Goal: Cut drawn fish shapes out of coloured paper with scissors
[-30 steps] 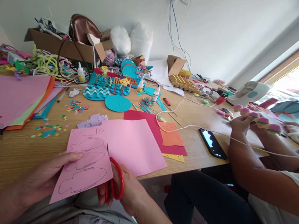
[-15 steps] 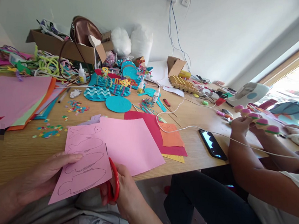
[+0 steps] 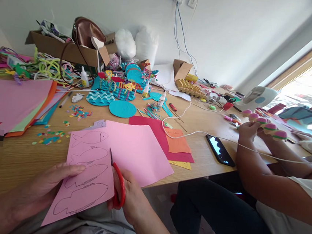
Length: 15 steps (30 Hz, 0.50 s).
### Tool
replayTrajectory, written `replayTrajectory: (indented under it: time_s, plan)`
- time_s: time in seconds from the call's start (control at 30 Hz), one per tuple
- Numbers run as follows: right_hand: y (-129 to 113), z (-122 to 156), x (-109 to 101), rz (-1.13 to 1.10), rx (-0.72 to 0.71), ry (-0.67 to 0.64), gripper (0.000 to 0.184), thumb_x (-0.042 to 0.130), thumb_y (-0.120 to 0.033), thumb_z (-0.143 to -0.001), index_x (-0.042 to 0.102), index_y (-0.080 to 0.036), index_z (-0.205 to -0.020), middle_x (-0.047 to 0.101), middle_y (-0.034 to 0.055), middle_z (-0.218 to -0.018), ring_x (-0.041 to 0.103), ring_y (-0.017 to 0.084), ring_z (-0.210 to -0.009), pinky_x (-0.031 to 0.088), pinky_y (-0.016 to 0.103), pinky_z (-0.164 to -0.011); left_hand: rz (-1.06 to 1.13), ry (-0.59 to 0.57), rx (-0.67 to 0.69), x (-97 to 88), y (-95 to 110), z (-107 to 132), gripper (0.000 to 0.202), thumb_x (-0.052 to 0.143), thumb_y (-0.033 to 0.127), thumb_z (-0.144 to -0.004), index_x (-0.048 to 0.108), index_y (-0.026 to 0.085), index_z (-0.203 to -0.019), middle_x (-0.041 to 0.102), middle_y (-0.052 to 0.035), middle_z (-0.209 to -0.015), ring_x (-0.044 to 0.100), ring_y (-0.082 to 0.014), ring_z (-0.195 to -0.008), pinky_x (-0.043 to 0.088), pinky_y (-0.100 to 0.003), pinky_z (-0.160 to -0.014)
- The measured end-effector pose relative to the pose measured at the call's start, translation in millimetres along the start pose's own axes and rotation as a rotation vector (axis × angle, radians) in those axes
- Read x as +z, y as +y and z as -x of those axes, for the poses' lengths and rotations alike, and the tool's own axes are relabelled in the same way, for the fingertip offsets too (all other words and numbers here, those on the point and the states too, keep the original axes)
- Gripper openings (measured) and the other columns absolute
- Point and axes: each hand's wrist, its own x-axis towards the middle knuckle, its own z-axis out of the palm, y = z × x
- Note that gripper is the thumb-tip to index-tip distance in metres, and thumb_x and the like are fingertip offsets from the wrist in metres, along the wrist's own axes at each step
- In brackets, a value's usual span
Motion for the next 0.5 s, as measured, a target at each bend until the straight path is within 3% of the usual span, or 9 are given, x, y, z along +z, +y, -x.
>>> replayTrajectory:
  time_s: [0.27, 0.5]
  plan:
    - [-3, -1, 4, -0.04, 0.046, 0.049, 0.023, 0.058, -0.037, -0.068, 0.059, -0.015, -0.07, 0.047, -0.004, -0.043, 0.039, 0.006, -0.036, 0.021, 0.017, -0.034, 0.006, 0.037, 0.024, 1.6, 0, 3, 0.035, 0.063, 0.033, -0.078, 0.065, 0.015, -0.109, 0.073, -0.0093, -0.086, 0.065, -0.022, -0.075, 0.05, -0.032, -0.069]
    - [5, 1, 0, -0.023, 0.091, 0.112, 0.031, 0.059, -0.043, -0.072, 0.065, -0.014, -0.083, 0.054, -0.0012, -0.048, 0.046, 0.01, -0.042, 0.025, 0.019, -0.039, 0.021, 0.105, 0.18, -5.8, 1, -14, 0.028, 0.066, 0.029, -0.075, 0.069, 0.015, -0.099, 0.074, -0.0077, -0.082, 0.063, -0.0195, -0.07, 0.05, -0.029, -0.065]
